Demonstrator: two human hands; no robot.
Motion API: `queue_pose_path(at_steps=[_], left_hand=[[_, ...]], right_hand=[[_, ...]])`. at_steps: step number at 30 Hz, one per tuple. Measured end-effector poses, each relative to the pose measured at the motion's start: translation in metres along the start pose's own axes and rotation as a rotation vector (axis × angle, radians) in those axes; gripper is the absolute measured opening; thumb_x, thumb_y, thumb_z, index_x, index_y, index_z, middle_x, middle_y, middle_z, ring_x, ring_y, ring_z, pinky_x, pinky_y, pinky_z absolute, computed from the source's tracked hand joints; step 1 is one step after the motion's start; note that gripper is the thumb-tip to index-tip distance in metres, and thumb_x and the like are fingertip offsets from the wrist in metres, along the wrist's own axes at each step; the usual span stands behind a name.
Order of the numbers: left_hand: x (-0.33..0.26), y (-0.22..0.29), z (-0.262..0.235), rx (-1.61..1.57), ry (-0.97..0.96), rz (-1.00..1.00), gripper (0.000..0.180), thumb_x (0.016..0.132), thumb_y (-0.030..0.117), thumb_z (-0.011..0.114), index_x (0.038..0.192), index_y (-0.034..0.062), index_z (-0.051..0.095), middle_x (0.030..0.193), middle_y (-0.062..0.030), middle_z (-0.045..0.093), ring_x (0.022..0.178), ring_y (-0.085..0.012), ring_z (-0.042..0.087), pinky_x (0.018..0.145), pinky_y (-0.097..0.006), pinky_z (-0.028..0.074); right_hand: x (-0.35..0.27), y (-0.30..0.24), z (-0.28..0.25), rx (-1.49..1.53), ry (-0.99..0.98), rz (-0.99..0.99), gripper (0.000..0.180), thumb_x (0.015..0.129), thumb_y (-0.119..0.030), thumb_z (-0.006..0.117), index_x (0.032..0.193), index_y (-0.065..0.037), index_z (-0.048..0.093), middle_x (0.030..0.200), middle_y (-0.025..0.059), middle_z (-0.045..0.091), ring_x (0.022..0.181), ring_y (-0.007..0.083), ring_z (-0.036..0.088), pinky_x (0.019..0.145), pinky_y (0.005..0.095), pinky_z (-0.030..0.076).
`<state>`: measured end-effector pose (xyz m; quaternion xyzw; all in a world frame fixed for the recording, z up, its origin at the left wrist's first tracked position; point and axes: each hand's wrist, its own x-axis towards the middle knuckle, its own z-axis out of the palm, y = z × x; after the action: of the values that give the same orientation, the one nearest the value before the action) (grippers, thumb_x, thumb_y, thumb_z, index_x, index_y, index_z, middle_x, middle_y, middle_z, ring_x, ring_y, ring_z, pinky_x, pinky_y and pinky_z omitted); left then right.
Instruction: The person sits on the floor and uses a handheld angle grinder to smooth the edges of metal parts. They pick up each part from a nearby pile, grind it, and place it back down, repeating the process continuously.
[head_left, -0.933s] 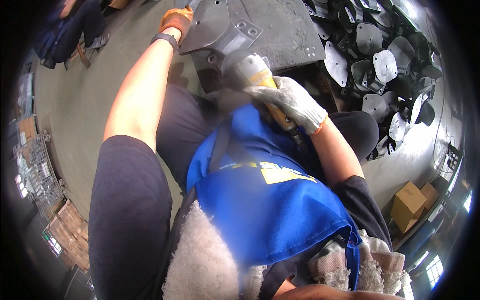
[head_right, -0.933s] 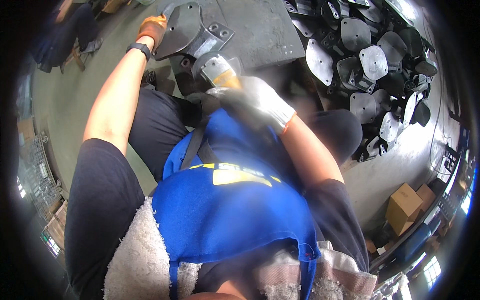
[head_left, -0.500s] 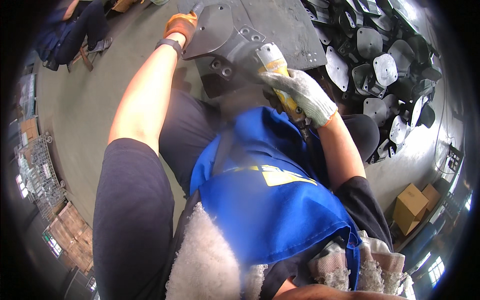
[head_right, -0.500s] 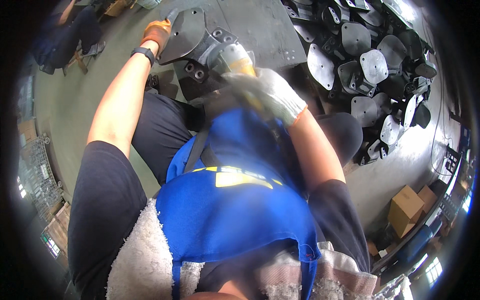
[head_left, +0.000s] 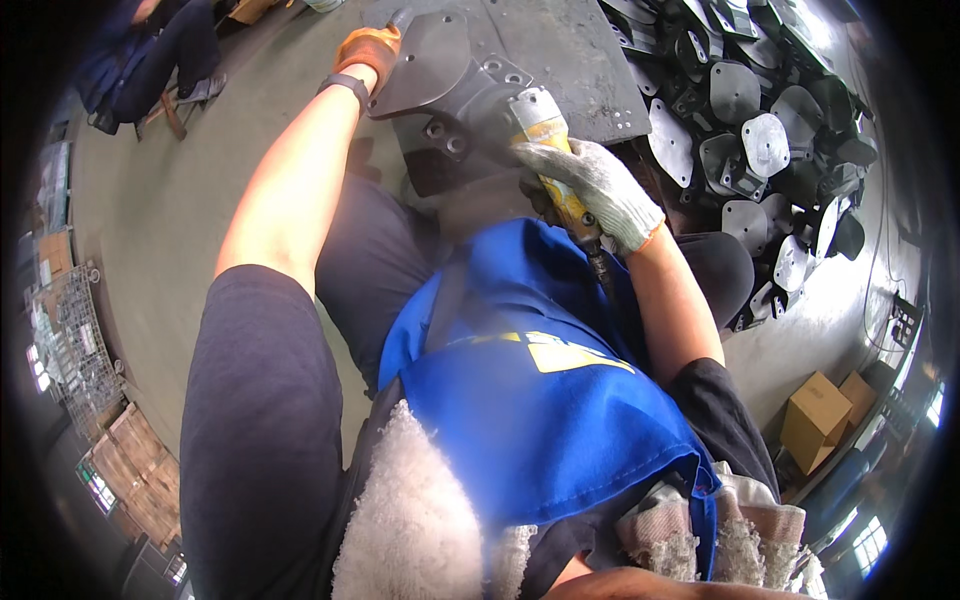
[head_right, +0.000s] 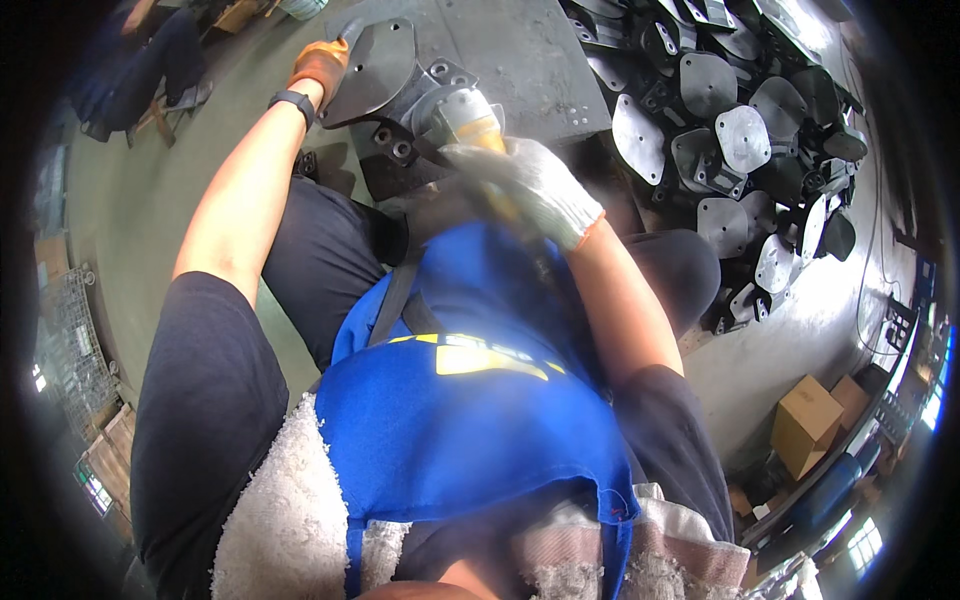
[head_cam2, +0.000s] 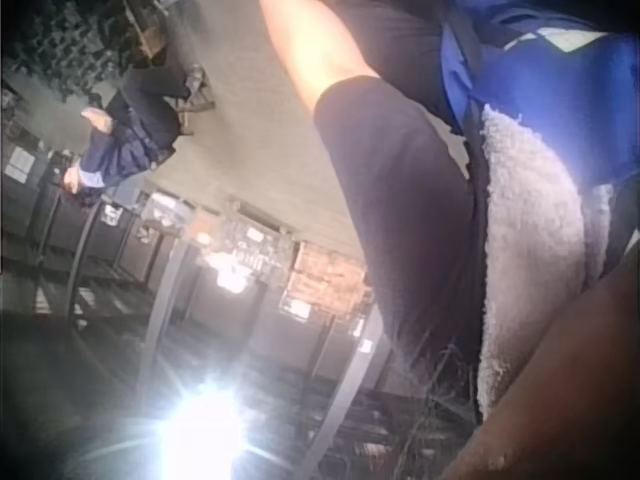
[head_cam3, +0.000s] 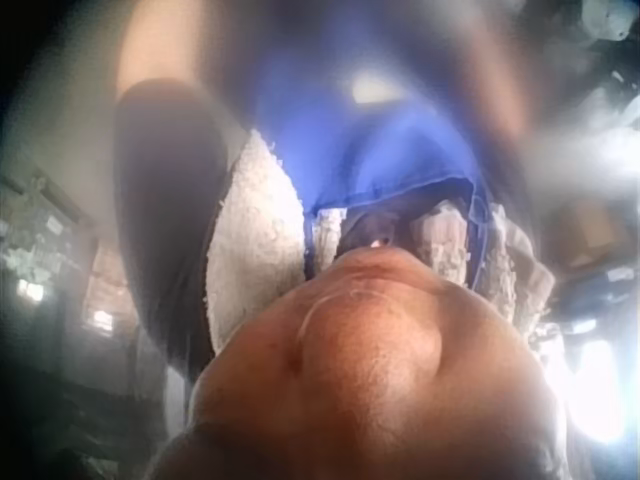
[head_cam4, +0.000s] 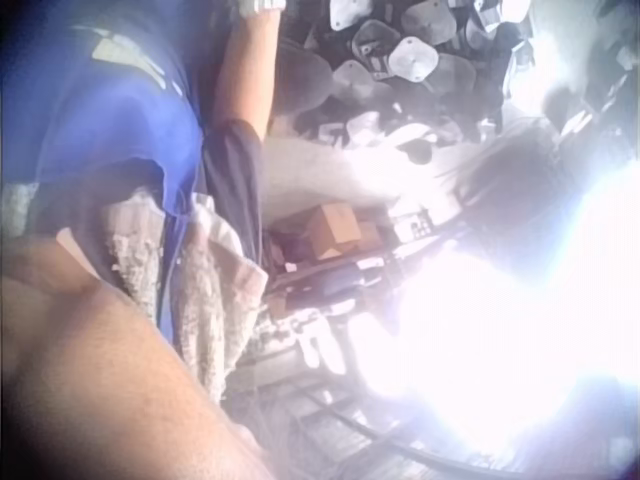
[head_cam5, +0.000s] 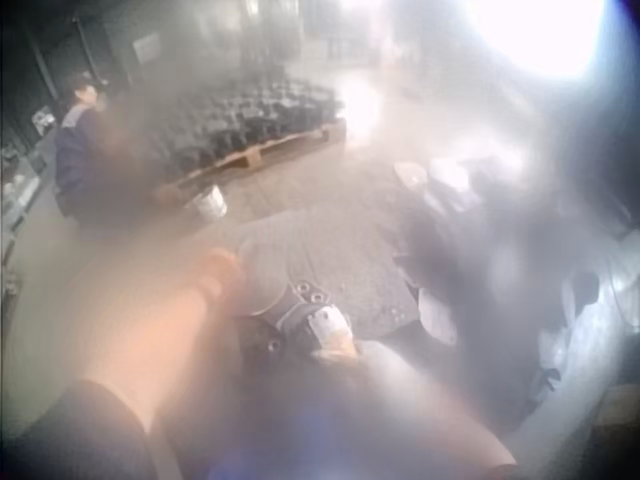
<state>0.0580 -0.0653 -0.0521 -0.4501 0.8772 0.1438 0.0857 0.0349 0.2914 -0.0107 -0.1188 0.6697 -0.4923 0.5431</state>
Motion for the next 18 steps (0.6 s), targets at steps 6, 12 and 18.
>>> queue_pose_path(at_steps=[6, 12, 18], left_hand=[[0.004, -0.003, -0.004, -0.003, -0.063, 0.016, 0.065, 0.1, 0.059, 0.043, 0.119, 0.0042, 0.072, 0.126, -0.0206, 0.07, 0.122, -0.0439, 0.063, 0.104, -0.045, 0.05], [0.032, -0.03, -0.004, 0.953, -0.045, 0.866, 0.025, 0.097, 0.027, 0.062, 0.111, 0.0113, 0.076, 0.122, -0.0097, 0.071, 0.112, -0.027, 0.068, 0.097, -0.032, 0.053], [0.059, -0.09, -0.029, 0.118, 0.063, 0.516, 0.019, 0.095, 0.023, 0.064, 0.109, 0.0136, 0.074, 0.105, -0.0105, 0.075, 0.095, -0.0305, 0.071, 0.085, -0.039, 0.057]], right_hand=[[-0.025, -0.011, -0.017, 0.201, 0.126, 0.05, 0.034, 0.097, -0.035, 0.071, 0.113, -0.005, 0.067, 0.084, 0.0042, 0.07, 0.063, 0.0123, 0.065, 0.056, 0.0233, 0.052], [-0.012, -0.002, -0.043, 0.57, 0.232, -0.157, 0.037, 0.098, -0.03, 0.072, 0.123, -0.006, 0.062, 0.09, 0.0082, 0.07, 0.069, 0.0189, 0.069, 0.061, 0.0282, 0.059], [0.018, 0.01, -0.052, 0.579, 0.188, -0.186, 0.038, 0.096, -0.028, 0.074, 0.125, -0.004, 0.064, 0.093, 0.0084, 0.07, 0.073, 0.0193, 0.07, 0.065, 0.0329, 0.062]])
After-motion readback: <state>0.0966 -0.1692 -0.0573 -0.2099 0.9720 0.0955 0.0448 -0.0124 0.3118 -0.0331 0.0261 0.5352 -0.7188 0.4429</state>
